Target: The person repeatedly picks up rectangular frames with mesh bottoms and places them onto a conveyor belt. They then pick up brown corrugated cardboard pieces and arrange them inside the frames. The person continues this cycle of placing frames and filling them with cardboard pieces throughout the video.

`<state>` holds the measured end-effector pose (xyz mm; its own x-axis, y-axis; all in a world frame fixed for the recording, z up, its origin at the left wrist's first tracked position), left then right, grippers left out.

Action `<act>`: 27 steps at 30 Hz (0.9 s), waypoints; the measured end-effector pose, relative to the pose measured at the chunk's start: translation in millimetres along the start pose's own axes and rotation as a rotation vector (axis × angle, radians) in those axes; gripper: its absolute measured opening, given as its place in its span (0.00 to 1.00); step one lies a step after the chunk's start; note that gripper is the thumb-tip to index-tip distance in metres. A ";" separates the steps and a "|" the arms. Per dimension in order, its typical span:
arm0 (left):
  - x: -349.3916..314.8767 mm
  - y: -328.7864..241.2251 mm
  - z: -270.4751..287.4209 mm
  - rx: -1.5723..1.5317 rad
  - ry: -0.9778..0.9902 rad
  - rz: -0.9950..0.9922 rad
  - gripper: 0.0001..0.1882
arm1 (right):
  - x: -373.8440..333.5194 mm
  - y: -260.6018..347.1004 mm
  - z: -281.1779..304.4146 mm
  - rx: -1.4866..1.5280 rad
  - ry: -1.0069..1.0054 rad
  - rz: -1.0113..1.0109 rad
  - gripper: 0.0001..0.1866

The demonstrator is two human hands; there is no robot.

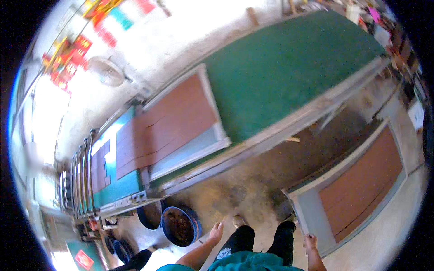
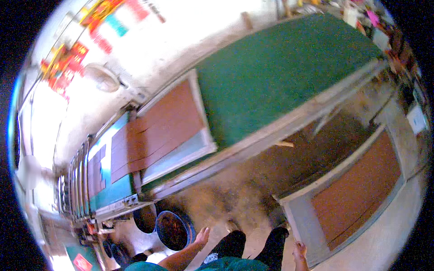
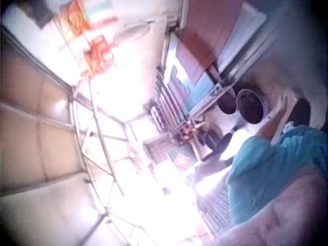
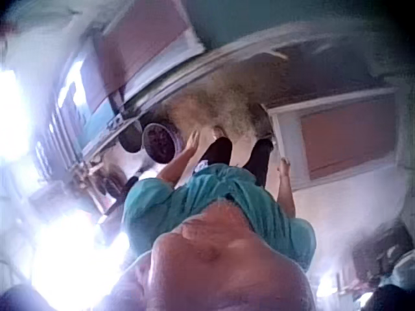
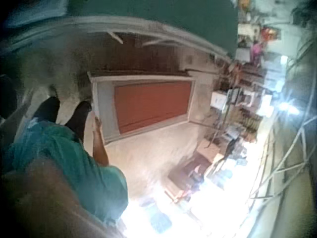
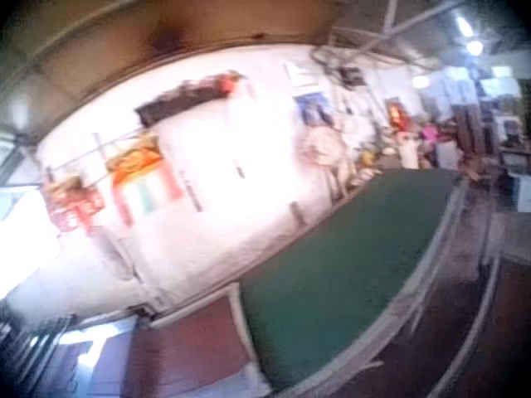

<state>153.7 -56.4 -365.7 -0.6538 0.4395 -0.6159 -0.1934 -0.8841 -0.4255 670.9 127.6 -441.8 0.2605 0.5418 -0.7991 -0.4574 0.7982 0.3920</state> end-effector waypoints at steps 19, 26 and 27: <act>-32.4 247.9 117.9 -1.267 -0.320 0.858 0.32 | -146.2 329.2 -299.3 -0.515 0.758 -0.042 0.08; -76.7 234.8 180.4 -1.509 -0.705 0.997 0.35 | -243.8 426.2 -519.6 -1.103 0.823 0.608 0.09; -84.1 233.2 182.9 -1.543 -0.763 0.981 0.35 | -262.1 425.1 -543.3 -1.033 0.938 0.578 0.10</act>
<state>29.8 -328.5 -291.9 -0.3266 -0.5454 -0.7719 0.7771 0.3099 -0.5478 -53.7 181.8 -313.3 -0.5979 0.0294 -0.8010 -0.7877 -0.2067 0.5804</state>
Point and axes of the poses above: each hand's wrist, its own x-axis towards the middle knuckle, its own z-axis out of the back of the hand, y = z × x, the point moved 6 cm from there along x, towards the middle knuckle, and after that the axes turned 6 degrees about -y, right-handed, at the moved point
